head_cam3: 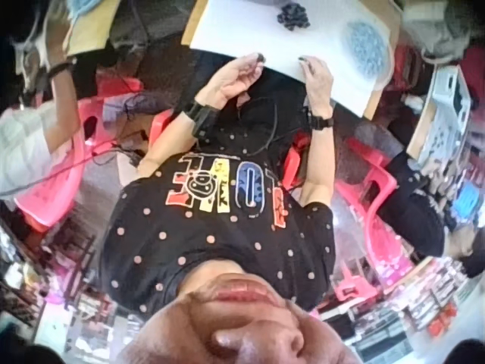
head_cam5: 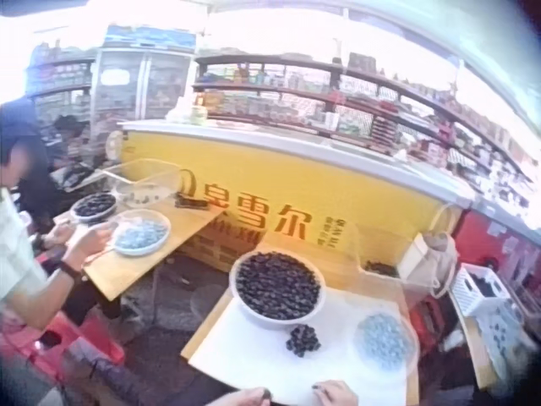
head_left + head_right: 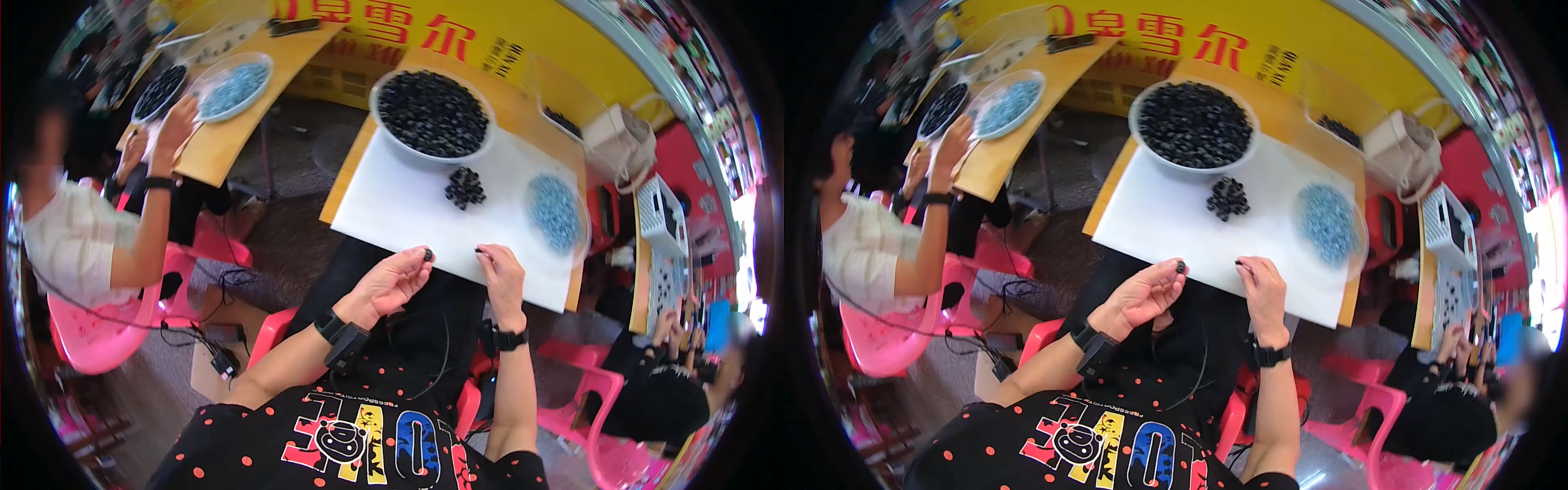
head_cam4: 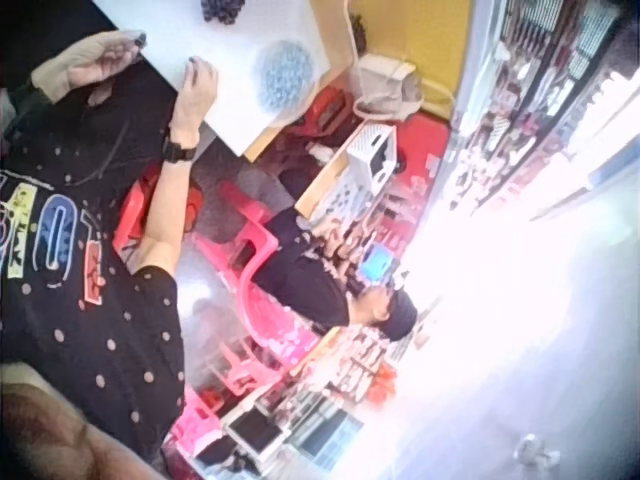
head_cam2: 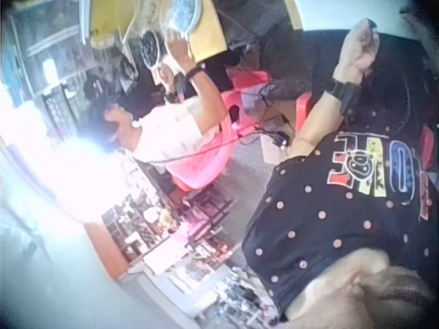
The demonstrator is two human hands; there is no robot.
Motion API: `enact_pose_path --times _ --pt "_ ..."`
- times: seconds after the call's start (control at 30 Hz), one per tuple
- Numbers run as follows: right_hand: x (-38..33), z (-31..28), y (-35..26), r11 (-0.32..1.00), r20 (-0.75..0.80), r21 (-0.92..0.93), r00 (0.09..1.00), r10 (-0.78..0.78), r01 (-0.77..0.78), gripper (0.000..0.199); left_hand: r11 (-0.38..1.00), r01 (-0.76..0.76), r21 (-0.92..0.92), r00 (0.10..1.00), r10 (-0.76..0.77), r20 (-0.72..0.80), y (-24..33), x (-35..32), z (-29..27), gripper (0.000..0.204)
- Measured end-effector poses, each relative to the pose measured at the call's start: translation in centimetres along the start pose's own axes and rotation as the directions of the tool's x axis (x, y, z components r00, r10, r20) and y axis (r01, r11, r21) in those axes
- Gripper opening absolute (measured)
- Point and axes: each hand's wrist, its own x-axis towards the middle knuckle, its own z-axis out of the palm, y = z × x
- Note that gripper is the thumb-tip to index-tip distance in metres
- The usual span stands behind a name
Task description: The recorder uses their hands to assemble small black and blue plastic/rubber components at a workbench.
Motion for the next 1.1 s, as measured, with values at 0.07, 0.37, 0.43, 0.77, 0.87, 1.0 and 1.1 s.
enact_pose_path --times 0.07,0.37,0.43,0.77,0.87,1.0,1.1 --pt "-0.5 -0.5 -2.0 0.988 -0.036 0.095 0.992 0.124 -0.120 0.016 1.000 -0.015 0.026 0.999 0.013 0.051 -0.3 0.2 0.6 0.017" --pt "-0.1 1.1 -10.1 0.637 0.185 0.689 0.934 0.306 -0.346 0.018 0.993 -0.086 0.080 0.993 0.079 0.091 0.3 -0.8 1.3 0.021" --pt "-0.4 1.4 -9.9 0.678 0.209 0.642 0.932 0.296 -0.359 0.015 0.992 -0.103 0.077 0.992 0.097 0.077 0.0 -0.6 1.3 0.022" --pt "-0.9 2.5 -10.2 0.796 0.130 0.524 0.952 0.278 -0.304 0.013 0.974 -0.138 0.178 0.990 0.140 0.000 -0.6 -1.3 2.7 0.018" --pt "-1.5 2.8 -9.8 0.834 0.132 0.459 0.952 0.277 -0.307 0.013 0.958 -0.162 0.236 0.983 0.176 -0.041 -0.7 -1.5 2.4 0.017" --pt "-2.0 3.1 -9.5 0.862 0.115 0.423 0.960 0.255 -0.279 0.014 0.949 -0.134 0.286 0.986 0.156 -0.054 -0.5 -1.5 2.0 0.017" --pt "-2.4 3.2 -9.4 0.884 0.113 0.383 0.963 0.243 -0.268 0.014 0.945 -0.117 0.305 0.989 0.139 -0.053 -0.5 -1.3 1.1 0.016"
